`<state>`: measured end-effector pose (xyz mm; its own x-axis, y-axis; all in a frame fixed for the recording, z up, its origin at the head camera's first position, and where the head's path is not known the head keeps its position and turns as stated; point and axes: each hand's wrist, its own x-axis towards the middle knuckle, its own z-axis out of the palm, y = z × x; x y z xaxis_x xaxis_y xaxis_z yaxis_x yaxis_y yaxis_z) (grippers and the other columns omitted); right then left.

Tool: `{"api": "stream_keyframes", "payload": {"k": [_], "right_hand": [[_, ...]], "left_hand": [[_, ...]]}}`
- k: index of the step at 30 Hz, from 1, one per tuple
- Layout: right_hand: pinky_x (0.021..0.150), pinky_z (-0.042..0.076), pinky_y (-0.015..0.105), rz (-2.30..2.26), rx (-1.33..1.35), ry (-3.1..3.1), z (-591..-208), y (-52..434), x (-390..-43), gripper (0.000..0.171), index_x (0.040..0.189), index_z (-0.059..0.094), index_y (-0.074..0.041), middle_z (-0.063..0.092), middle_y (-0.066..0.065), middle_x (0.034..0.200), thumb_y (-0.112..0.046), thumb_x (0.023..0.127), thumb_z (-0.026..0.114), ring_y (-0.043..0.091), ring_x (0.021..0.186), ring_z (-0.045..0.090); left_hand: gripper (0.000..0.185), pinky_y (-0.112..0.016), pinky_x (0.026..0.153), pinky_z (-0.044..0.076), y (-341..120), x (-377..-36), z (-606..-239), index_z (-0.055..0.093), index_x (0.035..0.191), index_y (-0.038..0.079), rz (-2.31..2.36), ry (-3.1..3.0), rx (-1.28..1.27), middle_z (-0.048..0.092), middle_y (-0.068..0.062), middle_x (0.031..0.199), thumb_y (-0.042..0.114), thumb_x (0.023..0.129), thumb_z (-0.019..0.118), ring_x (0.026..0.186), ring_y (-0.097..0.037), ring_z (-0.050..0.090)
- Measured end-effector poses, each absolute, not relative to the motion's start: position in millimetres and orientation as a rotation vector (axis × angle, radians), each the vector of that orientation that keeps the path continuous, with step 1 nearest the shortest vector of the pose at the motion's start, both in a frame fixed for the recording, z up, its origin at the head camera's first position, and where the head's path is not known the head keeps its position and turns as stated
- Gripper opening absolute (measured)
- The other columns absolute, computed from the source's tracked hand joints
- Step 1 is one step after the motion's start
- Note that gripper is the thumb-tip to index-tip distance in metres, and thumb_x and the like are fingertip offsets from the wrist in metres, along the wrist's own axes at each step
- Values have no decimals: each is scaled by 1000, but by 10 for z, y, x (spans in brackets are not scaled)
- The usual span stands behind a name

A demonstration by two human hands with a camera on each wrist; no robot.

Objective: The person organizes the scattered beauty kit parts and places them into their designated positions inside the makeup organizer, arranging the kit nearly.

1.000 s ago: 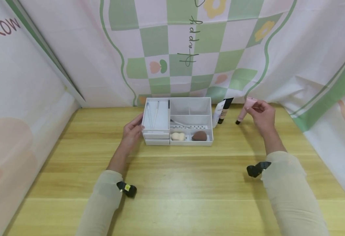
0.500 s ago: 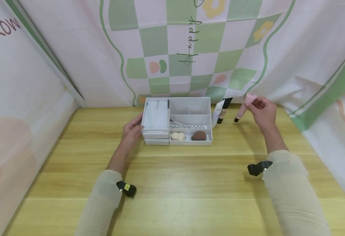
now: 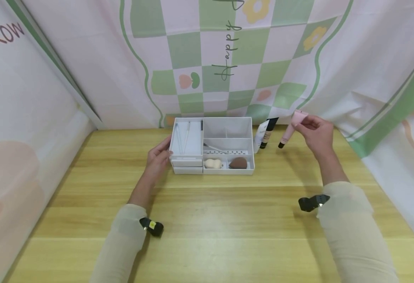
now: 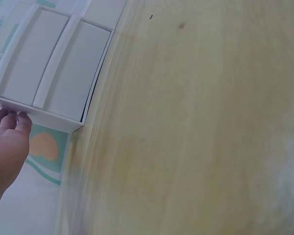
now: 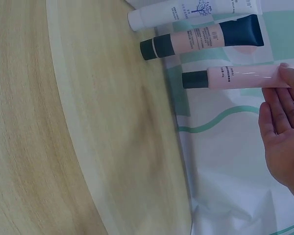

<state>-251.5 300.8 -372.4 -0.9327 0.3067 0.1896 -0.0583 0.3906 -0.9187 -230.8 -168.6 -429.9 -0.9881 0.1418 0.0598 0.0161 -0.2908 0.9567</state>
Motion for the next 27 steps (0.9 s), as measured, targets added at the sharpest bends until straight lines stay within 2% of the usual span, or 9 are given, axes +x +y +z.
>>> {"api": "stream_keyframes", "payload": {"k": [7, 13, 27], "right_hand": [[79, 54, 1, 1519, -160, -2351, -3635, 2978, -2483, 17, 106, 69, -22, 63, -34, 87, -17, 91, 75, -12, 86, 63], [76, 57, 4, 1517, -75, -2280, -3496, 2926, -2462, 18, 101, 72, -24, 66, -32, 85, -9, 90, 75, -9, 82, 65], [69, 56, 4, 1493, 93, -2185, -3102, 2776, -2387, 20, 95, 77, -23, 71, -26, 81, -6, 85, 78, -7, 74, 67]], "left_hand": [[63, -35, 127, 32, -1687, -2305, -4298, 32, 155, -5, 2471, 1805, 206, 29, -16, 167, -8, 93, 44, 157, -27, 28], [62, -34, 127, 33, -1687, -2304, -4302, 32, 155, -5, 2466, 1809, 216, 29, -16, 168, -8, 94, 43, 157, -27, 27], [62, -33, 126, 34, -1684, -2306, -4304, 32, 155, -5, 2477, 1792, 201, 29, -16, 167, -9, 93, 42, 157, -26, 28]]}}
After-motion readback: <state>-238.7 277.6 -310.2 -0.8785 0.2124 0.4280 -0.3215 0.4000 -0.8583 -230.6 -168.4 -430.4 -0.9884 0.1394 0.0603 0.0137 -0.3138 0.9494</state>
